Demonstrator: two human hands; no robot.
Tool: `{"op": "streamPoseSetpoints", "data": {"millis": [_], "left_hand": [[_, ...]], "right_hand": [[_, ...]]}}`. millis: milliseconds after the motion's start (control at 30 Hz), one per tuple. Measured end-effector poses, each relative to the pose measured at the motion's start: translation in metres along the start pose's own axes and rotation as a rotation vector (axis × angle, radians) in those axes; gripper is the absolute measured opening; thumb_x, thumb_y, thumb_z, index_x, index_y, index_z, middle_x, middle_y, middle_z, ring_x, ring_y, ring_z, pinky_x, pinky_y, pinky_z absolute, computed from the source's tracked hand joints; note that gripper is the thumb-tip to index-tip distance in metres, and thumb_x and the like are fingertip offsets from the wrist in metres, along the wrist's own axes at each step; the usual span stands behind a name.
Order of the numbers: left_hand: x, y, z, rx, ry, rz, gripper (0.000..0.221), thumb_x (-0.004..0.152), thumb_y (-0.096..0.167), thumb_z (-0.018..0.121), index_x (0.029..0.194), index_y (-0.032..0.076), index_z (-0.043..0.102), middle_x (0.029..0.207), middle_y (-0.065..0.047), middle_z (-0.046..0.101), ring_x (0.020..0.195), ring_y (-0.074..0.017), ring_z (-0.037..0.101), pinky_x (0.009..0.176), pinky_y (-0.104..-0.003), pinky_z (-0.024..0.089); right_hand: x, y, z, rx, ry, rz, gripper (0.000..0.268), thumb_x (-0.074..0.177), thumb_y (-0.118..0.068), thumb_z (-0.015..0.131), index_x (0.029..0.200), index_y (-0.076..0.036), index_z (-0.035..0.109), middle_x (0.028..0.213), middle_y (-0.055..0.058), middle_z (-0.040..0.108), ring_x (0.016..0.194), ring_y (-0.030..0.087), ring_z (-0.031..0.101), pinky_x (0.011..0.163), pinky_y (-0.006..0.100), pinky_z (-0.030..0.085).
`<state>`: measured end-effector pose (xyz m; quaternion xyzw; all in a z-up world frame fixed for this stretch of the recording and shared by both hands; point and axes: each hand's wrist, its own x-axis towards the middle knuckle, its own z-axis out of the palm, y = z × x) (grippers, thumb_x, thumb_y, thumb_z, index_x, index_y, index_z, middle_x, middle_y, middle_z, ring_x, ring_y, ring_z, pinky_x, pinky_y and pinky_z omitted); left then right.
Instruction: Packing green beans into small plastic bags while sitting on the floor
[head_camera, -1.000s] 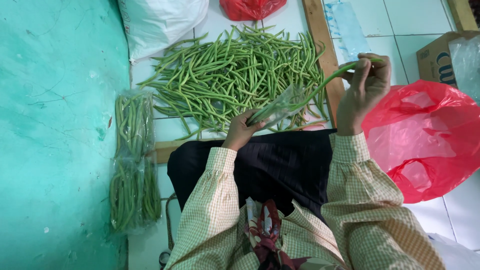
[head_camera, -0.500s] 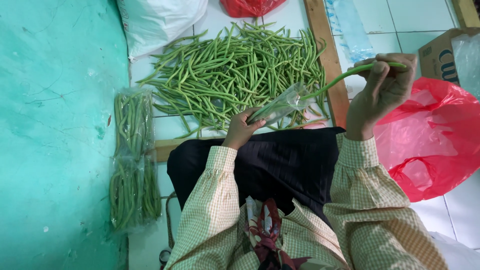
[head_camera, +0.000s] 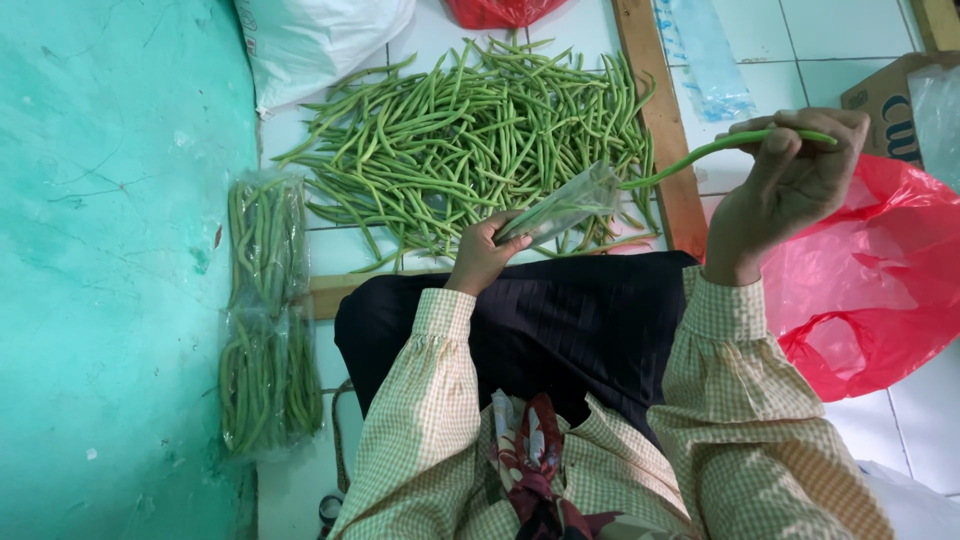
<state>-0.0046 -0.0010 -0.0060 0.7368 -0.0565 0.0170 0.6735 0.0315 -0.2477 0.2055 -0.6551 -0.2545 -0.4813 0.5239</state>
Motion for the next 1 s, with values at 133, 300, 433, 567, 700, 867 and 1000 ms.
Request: {"op": "streamPoseSetpoints", "data": {"millis": [133,300,433,567,700,867,1000], "left_hand": [[0.0,-0.004,-0.002,0.035,0.042,-0.037,0.042,0.083,0.02,0.079,0.123,0.011,0.072,0.115,-0.006,0.077,0.105,-0.0169,0.072,0.093,-0.028,0.056],[0.001,-0.004,0.0,0.049,0.042,-0.005,0.041,0.083,0.02,0.079,0.122,0.008,0.072,0.116,-0.006,0.077,0.106,-0.0186,0.072,0.093,-0.03,0.056],[0.001,-0.005,0.001,0.026,0.043,-0.056,0.042,0.082,0.021,0.08,0.122,0.011,0.073,0.116,-0.006,0.077,0.106,-0.017,0.072,0.095,-0.028,0.055],[0.0,-0.005,0.001,-0.028,0.012,0.015,0.039,0.084,0.02,0.079,0.122,0.011,0.072,0.115,-0.005,0.076,0.105,-0.0166,0.071,0.092,-0.028,0.054],[0.002,-0.006,0.003,-0.171,0.039,-0.054,0.039,0.083,0.021,0.088,0.119,0.012,0.075,0.097,-0.018,0.075,0.098,-0.0206,0.066,0.085,-0.04,0.057],[0.002,0.001,0.001,-0.206,0.037,-0.035,0.036,0.085,0.024,0.088,0.118,0.015,0.076,0.094,-0.014,0.076,0.094,-0.0177,0.067,0.082,-0.036,0.057],[0.001,0.012,0.001,-0.259,0.044,-0.03,0.036,0.087,0.024,0.088,0.119,0.014,0.076,0.093,-0.014,0.076,0.092,-0.0168,0.066,0.079,-0.036,0.056]], "right_hand": [[0.0,-0.007,0.001,-0.017,0.017,0.009,0.024,0.116,-0.02,0.056,0.107,0.003,0.055,0.104,0.014,0.046,0.077,0.028,0.061,0.06,0.038,0.061],[0.006,-0.011,0.002,-0.031,0.031,-0.028,0.028,0.115,-0.023,0.055,0.105,0.003,0.051,0.102,0.015,0.042,0.075,0.027,0.053,0.058,0.043,0.061],[-0.007,0.006,0.0,0.004,0.004,0.007,0.025,0.115,-0.02,0.057,0.108,0.003,0.054,0.104,0.016,0.046,0.075,0.029,0.062,0.06,0.038,0.062],[-0.032,0.028,0.009,0.116,-0.003,0.12,0.018,0.113,-0.015,0.062,0.106,0.001,0.058,0.103,0.013,0.052,0.076,0.023,0.064,0.063,0.033,0.065],[-0.046,0.029,0.033,0.101,-0.007,0.146,0.029,0.111,-0.02,0.061,0.103,0.007,0.054,0.094,0.018,0.058,0.078,0.027,0.072,0.065,0.04,0.066],[-0.06,0.021,0.043,0.147,-0.106,0.252,0.026,0.111,-0.021,0.06,0.103,0.003,0.053,0.096,0.015,0.057,0.082,0.025,0.071,0.07,0.038,0.063],[-0.06,0.026,0.04,0.094,-0.166,0.253,0.026,0.112,-0.02,0.062,0.104,0.004,0.055,0.095,0.016,0.06,0.084,0.023,0.069,0.073,0.037,0.059]]}}
